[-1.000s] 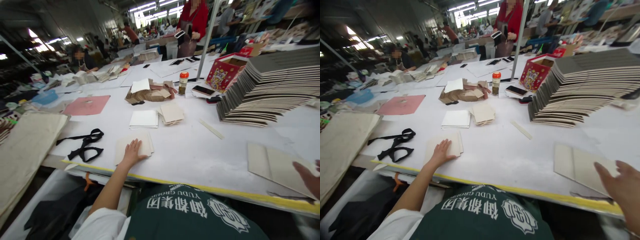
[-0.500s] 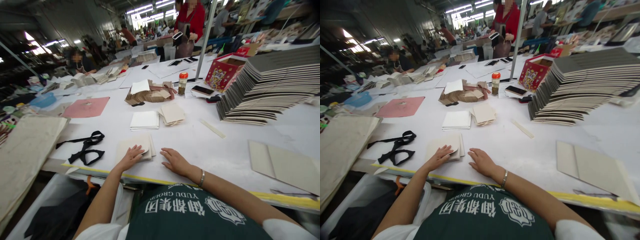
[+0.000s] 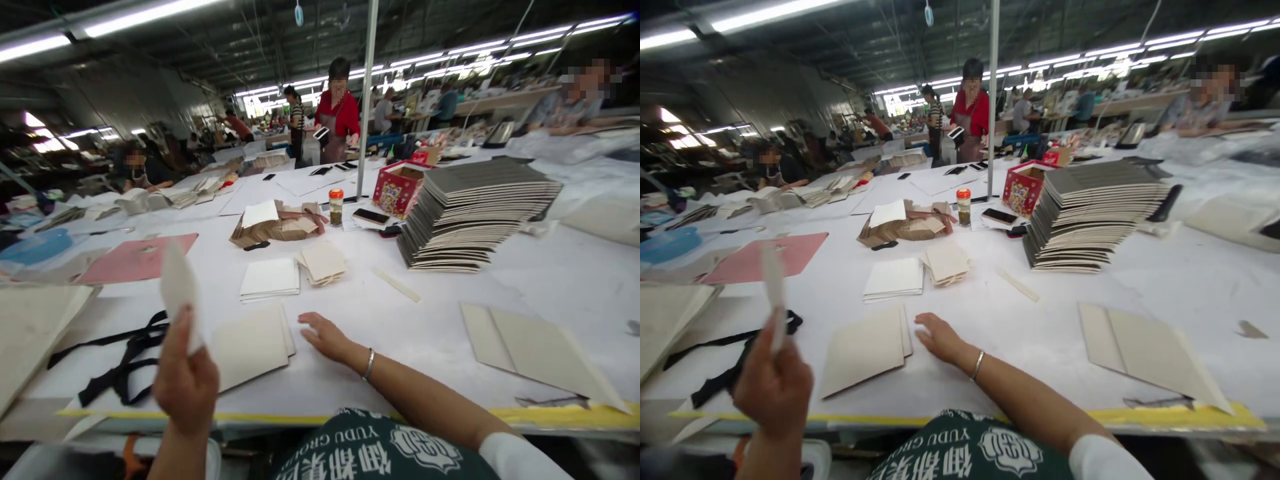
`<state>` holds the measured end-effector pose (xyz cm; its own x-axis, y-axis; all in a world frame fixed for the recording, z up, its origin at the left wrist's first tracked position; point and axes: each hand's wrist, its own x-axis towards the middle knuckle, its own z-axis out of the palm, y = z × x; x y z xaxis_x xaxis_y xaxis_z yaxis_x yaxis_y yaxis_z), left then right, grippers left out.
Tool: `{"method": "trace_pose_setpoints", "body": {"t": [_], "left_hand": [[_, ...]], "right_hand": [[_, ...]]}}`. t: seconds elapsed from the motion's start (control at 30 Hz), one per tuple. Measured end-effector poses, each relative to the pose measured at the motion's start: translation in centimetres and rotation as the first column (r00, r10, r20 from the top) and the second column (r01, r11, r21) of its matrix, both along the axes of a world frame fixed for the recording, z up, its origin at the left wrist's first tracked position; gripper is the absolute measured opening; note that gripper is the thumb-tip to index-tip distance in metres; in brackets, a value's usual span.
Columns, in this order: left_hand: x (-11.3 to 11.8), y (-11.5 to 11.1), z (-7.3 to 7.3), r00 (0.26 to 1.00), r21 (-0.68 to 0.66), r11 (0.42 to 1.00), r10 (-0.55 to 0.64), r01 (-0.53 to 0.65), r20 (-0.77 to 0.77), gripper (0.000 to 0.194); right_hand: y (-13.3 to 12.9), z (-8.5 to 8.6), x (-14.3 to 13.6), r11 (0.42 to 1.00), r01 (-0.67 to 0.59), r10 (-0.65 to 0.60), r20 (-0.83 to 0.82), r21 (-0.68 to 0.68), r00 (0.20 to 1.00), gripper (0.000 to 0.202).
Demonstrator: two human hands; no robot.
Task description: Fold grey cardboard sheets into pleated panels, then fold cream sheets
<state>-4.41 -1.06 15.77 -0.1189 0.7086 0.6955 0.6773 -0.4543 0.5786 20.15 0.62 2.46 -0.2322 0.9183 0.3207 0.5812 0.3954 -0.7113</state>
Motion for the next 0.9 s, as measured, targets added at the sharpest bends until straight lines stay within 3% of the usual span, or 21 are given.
{"method": "trace_pose_setpoints", "body": {"t": [0.03,0.1,0.13,0.2,0.23,0.27,0.33,0.37,0.43,0.5,0.57,0.63,0.7,0.8,0.9], "left_hand": [[2.1,-0.6,-0.8,0.958,0.045,0.98,-0.178,0.193,-0.223,0.053],[7.2,-1.8,-3.7,0.735,0.012,0.866,-0.417,0.5,-0.535,0.06],[9.8,-2.3,-5.7,0.609,-0.112,0.817,-0.506,0.566,-0.611,0.056],[14.3,-3.3,-9.7,0.33,-0.449,0.695,-0.686,0.562,-0.649,0.047],[16.1,-3.6,-11.4,0.221,-0.583,0.623,-0.759,0.521,-0.613,0.044],[17.4,-3.8,-12.7,0.156,-0.666,0.562,-0.809,0.49,-0.567,0.048],[18.8,-3.6,-13.9,0.111,-0.759,0.457,-0.88,0.464,-0.462,0.059],[19.0,-3.1,-13.8,0.129,-0.778,0.42,-0.903,0.468,-0.41,0.061],[18.4,-1.4,-12.9,0.255,-0.77,0.407,-0.913,0.491,-0.319,0.052],[17.2,1.3,-11.6,0.488,-0.691,0.498,-0.84,0.523,-0.236,0.041],[15.9,4.7,-10.5,0.726,-0.573,0.641,-0.679,0.51,-0.113,0.035],[15.1,8.5,-9.9,0.859,-0.495,0.74,-0.511,0.456,0.028,0.032],[15.1,12.3,-9.9,0.907,-0.488,0.771,-0.402,0.41,0.127,0.032],[16.4,17.2,-10.9,0.92,-0.539,0.746,-0.333,0.392,0.208,0.037],[18.1,20.4,-12.2,0.919,-0.57,0.721,-0.288,0.393,0.27,0.044]], "right_hand": [[0.7,0.5,2.2,0.988,0.156,-0.156,-0.058,0.004,0.986,0.029],[2.0,1.8,7.2,0.907,0.421,-0.418,-0.112,0.001,0.901,0.03],[2.5,2.4,9.6,0.865,0.501,-0.497,-0.113,0.011,0.86,0.032],[3.7,3.7,13.2,0.8,0.594,-0.59,-0.073,0.085,0.804,0.031],[4.3,4.3,14.1,0.795,0.592,-0.594,-0.024,0.133,0.804,0.03],[4.9,4.8,14.3,0.81,0.558,-0.573,0.045,0.178,0.818,0.029],[6.4,5.3,13.0,0.884,0.414,-0.459,0.233,0.218,0.857,0.03],[7.2,5.3,11.7,0.917,0.336,-0.392,0.329,0.214,0.859,0.035],[8.9,4.8,8.8,0.954,0.237,-0.297,0.488,0.182,0.821,0.053],[10.4,4.0,6.5,0.967,0.215,-0.256,0.588,0.14,0.768,0.058],[11.6,3.3,5.3,0.971,0.212,-0.232,0.635,0.109,0.737,0.04],[12.2,2.8,5.0,0.977,0.186,-0.21,0.66,0.108,0.721,0.028],[12.3,2.6,4.9,0.982,0.144,-0.191,0.693,0.126,0.696,0.029],[12.2,3.0,4.5,0.983,0.117,-0.182,0.755,0.14,0.63,0.026],[12.7,3.8,4.3,0.986,0.13,-0.164,0.765,0.106,0.622,0.025]]}}
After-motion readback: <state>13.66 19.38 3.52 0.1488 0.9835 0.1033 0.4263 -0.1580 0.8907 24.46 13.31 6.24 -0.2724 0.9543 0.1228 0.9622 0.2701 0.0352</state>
